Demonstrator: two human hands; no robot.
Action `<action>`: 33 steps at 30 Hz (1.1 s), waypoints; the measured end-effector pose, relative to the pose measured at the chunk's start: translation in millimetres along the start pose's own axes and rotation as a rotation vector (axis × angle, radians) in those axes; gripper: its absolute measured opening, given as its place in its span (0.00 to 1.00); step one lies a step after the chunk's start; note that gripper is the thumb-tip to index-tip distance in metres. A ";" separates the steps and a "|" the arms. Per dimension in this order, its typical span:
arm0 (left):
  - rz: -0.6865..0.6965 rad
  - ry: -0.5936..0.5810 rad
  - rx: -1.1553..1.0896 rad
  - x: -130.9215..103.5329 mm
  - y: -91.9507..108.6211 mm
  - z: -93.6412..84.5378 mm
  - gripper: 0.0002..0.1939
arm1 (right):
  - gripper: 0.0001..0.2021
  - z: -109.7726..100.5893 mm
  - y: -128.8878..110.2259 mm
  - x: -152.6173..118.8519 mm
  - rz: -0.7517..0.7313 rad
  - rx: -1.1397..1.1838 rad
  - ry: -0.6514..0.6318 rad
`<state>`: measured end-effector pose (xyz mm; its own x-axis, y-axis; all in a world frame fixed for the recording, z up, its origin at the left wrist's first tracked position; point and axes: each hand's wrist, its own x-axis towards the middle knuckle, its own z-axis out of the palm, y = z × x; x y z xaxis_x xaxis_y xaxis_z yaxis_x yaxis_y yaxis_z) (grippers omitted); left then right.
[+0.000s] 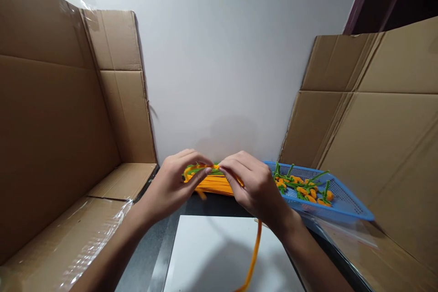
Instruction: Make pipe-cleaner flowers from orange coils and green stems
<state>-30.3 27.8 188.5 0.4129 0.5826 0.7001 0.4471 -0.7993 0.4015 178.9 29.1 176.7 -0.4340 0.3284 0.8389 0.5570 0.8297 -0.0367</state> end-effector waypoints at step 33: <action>-0.287 -0.219 -0.266 -4.5 8.7 -1.2 0.14 | 0.13 -17.5 -2.7 2.1 -0.286 -0.081 -0.120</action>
<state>-29.3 18.0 189.6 0.4727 0.7808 0.4085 0.3605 -0.5943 0.7189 188.8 19.6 188.1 -0.6588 0.1413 0.7389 0.4522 0.8593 0.2389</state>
